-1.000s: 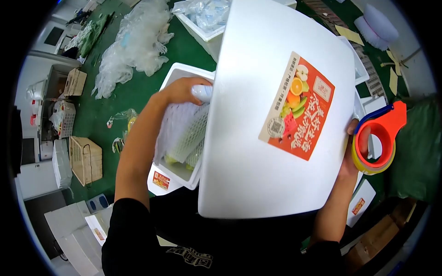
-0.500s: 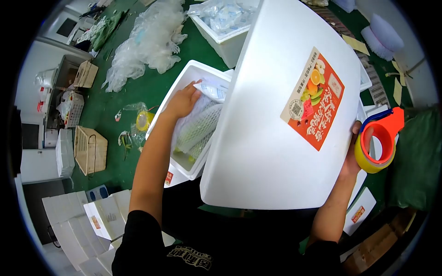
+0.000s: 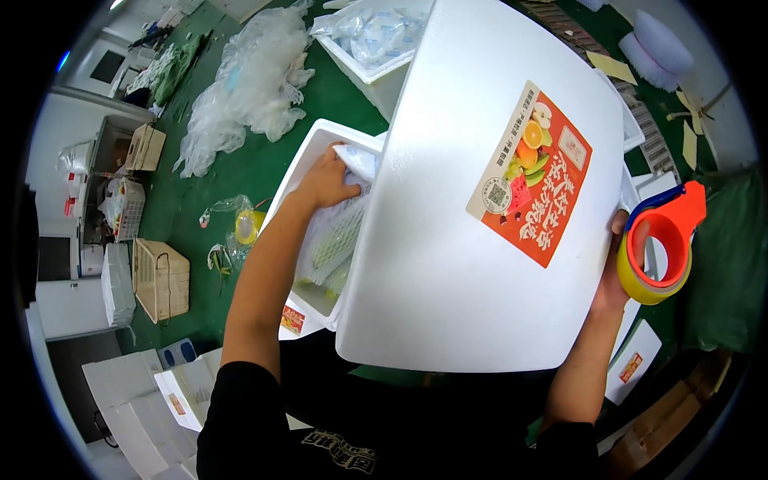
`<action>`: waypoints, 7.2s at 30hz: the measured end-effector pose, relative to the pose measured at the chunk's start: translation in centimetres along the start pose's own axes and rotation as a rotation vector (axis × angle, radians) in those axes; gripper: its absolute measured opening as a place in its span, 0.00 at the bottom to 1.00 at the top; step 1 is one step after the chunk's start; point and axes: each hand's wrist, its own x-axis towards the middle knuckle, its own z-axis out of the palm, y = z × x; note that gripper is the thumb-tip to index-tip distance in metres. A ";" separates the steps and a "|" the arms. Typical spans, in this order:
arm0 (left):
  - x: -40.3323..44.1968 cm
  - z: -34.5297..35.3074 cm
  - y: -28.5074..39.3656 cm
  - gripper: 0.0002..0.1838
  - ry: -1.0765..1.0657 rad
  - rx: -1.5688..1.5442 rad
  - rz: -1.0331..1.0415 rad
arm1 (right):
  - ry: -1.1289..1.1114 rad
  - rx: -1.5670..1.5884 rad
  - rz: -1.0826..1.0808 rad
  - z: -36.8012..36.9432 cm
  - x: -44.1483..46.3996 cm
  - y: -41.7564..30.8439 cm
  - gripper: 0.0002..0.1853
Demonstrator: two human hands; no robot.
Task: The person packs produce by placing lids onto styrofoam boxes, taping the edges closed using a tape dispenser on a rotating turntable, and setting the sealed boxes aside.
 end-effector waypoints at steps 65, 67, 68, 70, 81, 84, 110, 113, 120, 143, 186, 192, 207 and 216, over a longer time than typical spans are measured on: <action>-13.4 1.8 6.9 0.34 0.288 -0.128 -0.085 | 0.001 0.114 0.076 0.4 -2.2 -0.9 0.18; -14.1 -0.5 8.7 0.32 0.345 -0.026 -0.077 | 0.195 0.022 0.038 -2.2 -1.5 -0.4 0.15; -14.5 -1.9 9.2 0.31 0.378 0.023 -0.083 | 0.260 -0.017 0.063 -1.3 -1.5 -0.1 0.14; -16.1 -3.2 7.3 0.24 0.644 -0.148 -0.186 | 0.203 -0.126 0.198 -1.1 -0.5 1.7 0.17; -20.5 0.9 2.1 0.45 0.510 -1.605 -0.595 | -0.392 -0.651 0.560 11.3 9.9 24.2 0.23; -21.2 -2.8 6.1 0.50 0.523 -1.434 -0.722 | -0.347 -0.647 0.525 13.4 9.0 24.5 0.23; -26.4 1.6 7.8 0.36 0.763 -1.316 -0.907 | -0.394 -0.851 0.360 16.5 9.1 27.2 0.14; -26.0 1.1 9.2 0.40 0.647 -1.327 -0.827 | -0.365 -1.053 0.285 17.6 7.4 25.2 0.16; -22.3 -2.4 11.3 0.40 0.366 -0.703 -1.000 | -0.227 -0.585 0.418 11.4 9.3 24.3 0.15; -8.3 -4.0 5.7 0.30 0.109 0.171 -0.286 | 0.249 0.391 0.487 0.6 -1.1 27.6 0.23; -5.8 -10.5 4.7 0.41 -0.441 0.552 -0.817 | -0.279 -1.135 0.476 -5.1 -14.3 8.8 0.35; -14.7 -1.7 8.1 0.31 0.205 0.361 0.255 | -0.232 -0.981 0.430 -2.9 -12.9 12.3 0.33; -10.1 0.6 14.2 0.43 0.199 0.171 -0.455 | -0.448 -0.957 0.410 -2.5 -21.9 15.3 0.36; -6.6 0.6 15.4 0.49 0.297 0.065 -0.673 | -0.539 -1.005 0.532 -1.4 -22.4 14.2 0.34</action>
